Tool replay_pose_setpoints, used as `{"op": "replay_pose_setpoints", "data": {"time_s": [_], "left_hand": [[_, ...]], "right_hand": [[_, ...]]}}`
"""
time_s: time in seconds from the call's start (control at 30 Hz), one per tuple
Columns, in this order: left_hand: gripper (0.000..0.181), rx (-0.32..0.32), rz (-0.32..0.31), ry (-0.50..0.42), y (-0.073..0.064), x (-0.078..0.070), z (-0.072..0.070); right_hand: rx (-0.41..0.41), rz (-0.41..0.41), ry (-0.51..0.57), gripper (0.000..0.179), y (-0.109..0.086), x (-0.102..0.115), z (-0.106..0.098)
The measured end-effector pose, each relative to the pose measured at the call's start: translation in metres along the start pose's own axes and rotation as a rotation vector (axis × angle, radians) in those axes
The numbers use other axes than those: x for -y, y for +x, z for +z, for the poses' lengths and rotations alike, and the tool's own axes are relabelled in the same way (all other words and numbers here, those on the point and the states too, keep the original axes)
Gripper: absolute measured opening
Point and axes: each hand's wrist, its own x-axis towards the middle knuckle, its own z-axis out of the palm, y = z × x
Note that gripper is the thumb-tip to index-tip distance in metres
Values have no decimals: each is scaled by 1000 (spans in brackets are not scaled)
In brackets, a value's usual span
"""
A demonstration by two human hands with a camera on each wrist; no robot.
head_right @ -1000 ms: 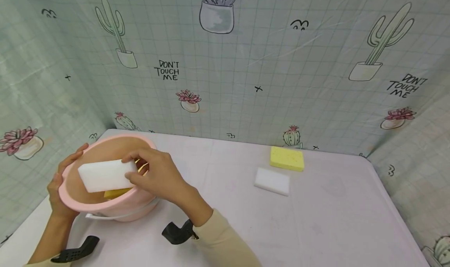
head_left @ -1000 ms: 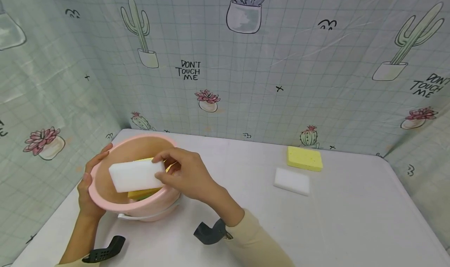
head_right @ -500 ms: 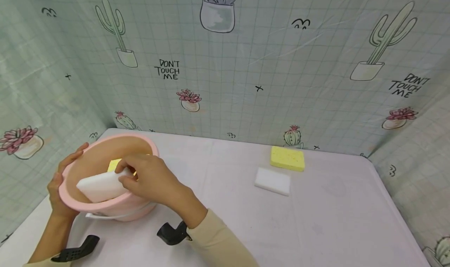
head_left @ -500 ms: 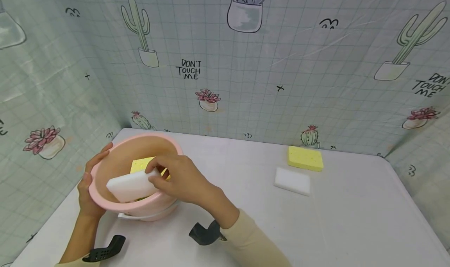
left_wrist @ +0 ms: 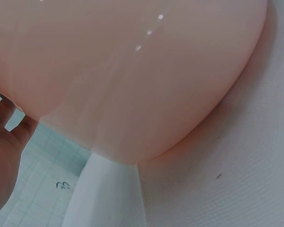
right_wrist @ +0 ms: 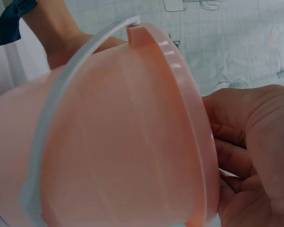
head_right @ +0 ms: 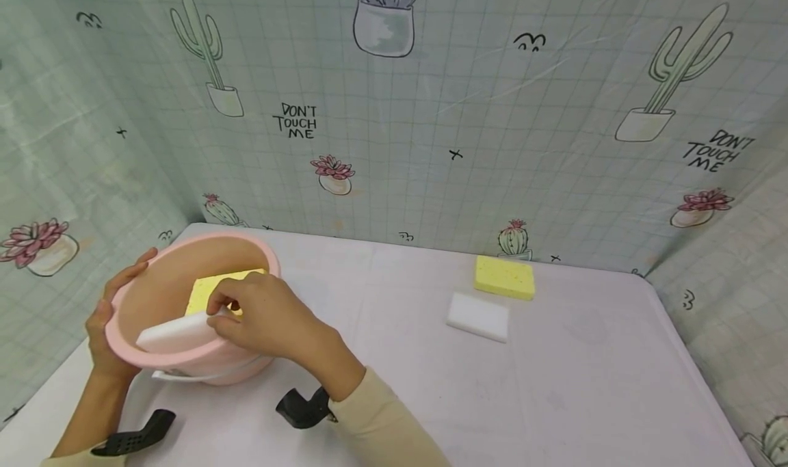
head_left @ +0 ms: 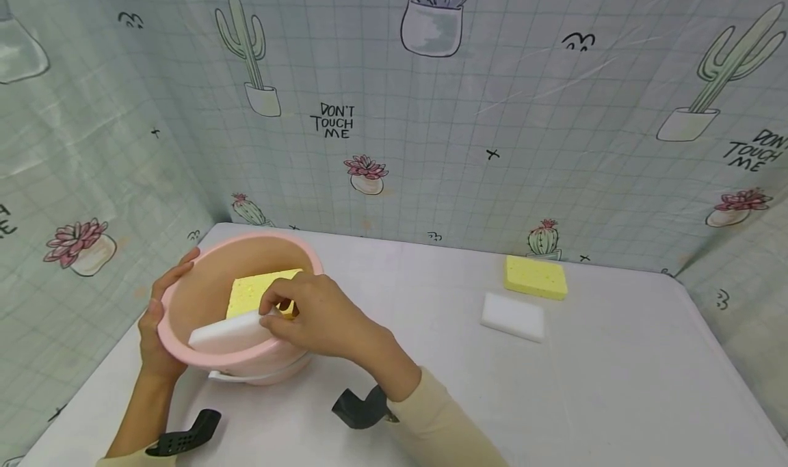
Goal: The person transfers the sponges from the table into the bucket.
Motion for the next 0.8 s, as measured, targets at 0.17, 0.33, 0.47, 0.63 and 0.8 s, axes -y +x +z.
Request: {"op": "replay_pose_setpoints", "data": {"time_s": [0.17,0.33,0.47,0.63,0.8], "left_hand": [[53,2,-2,20,0,-1,3],[52,5,-6,13,0,-2,3],[52,12,0,16,1,-1,3],[53,3,3,14,1,-1,3],[53,8,-1,2,1,0,2]], "right_hand": [[-29,6,56,3,0,-4,-4],[-104,-7,131,4,-4,-8,-12],[-150,-14,163,3,-12,-12,-23],[-193,-8,149,4,-24,-22,-34],[-248,43,139,3,-42,-34,-44]]}}
